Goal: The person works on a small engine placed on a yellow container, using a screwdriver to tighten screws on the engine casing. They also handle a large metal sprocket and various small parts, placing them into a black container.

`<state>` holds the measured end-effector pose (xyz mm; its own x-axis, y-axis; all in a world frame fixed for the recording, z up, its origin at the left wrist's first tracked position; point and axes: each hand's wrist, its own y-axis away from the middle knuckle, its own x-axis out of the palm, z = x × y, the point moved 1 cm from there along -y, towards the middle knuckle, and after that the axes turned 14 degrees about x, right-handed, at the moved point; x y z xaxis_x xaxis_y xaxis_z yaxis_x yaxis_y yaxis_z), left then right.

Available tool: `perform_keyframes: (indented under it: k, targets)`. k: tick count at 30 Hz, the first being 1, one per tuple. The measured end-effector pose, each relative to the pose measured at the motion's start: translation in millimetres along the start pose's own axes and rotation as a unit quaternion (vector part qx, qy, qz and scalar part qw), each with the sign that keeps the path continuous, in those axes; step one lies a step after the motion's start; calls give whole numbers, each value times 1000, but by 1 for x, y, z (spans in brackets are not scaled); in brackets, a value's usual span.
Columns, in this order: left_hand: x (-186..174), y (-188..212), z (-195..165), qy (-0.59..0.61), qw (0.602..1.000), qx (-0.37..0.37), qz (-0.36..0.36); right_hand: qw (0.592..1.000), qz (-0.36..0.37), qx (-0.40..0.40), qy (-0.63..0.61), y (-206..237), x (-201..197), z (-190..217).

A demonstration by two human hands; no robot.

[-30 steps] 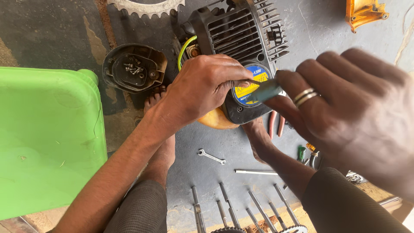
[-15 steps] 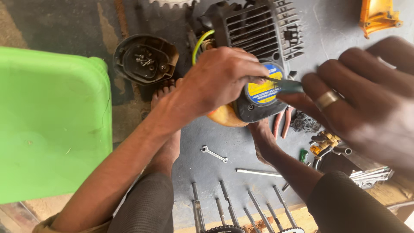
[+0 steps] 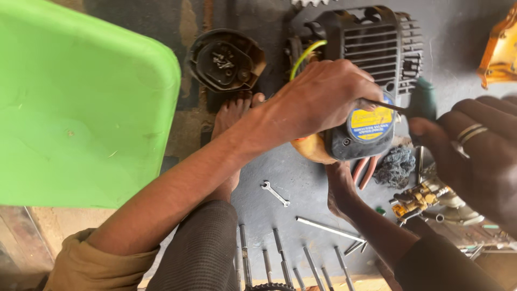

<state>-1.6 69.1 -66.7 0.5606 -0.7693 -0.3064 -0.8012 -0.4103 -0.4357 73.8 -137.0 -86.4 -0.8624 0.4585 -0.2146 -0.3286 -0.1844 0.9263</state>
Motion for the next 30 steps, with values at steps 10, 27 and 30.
perform_keyframes:
  k: [10, 27, 30]
  targets:
    - [9, -4, 7, 4, 1000, -9, -13, 1000, 14, -12, -18, 3, 8, 10]
    - [17, -4, 18, 5, 1000, 1, 12, 745, -103, -376, 540, 121, 1, 180]
    - [17, -7, 17, -19, 998, -28, 45, 416, -169, -519, 727, 151, -38, 227]
